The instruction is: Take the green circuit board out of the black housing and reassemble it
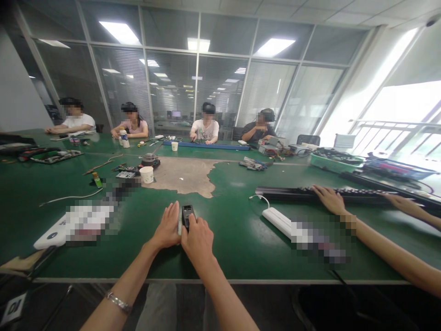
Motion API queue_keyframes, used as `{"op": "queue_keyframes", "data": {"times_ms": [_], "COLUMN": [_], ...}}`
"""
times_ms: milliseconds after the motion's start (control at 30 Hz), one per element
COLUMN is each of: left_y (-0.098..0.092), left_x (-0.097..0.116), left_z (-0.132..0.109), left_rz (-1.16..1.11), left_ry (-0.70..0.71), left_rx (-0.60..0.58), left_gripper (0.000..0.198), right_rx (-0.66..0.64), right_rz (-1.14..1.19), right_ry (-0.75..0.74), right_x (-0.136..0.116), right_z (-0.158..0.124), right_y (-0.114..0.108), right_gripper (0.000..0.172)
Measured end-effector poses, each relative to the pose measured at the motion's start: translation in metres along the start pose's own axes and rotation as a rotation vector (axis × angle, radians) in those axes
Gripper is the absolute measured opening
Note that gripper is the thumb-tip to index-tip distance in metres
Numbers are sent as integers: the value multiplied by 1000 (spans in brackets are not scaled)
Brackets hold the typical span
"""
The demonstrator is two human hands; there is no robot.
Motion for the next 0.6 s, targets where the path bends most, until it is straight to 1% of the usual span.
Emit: {"op": "queue_keyframes", "data": {"times_ms": [133, 233, 367, 467, 600], "left_y": [-2, -1, 2, 4, 3], "left_x": [1, 1, -1, -2, -3], "left_z": [0, -1, 0, 1, 3], "left_rz": [9, 33, 61, 69, 68], "left_ry": [-6, -7, -16, -18, -23], "left_rx": [-14, -15, -16, -12, -38], "left_gripper": [97, 94, 92, 96, 116], "right_rx": [-1, 21, 59, 112, 216], "right_rz": [0, 3, 13, 28, 63], "right_ry": [5, 8, 13, 10, 18], "right_x": [-1, -2, -4, -6, 1], "right_z": [-2, -1, 1, 5, 13], "right_y": [1, 2, 2, -8, -33], "right_gripper": [36, 32, 33, 36, 36]}}
Point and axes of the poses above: each hand's wrist, its own z-axis towards the middle knuckle, its own y-axis out of the palm, x = y × z, the point moved 3 cm from there along z, towards the middle knuckle, and after that the axes turned 1 degree about x, right-handed, at the moved point
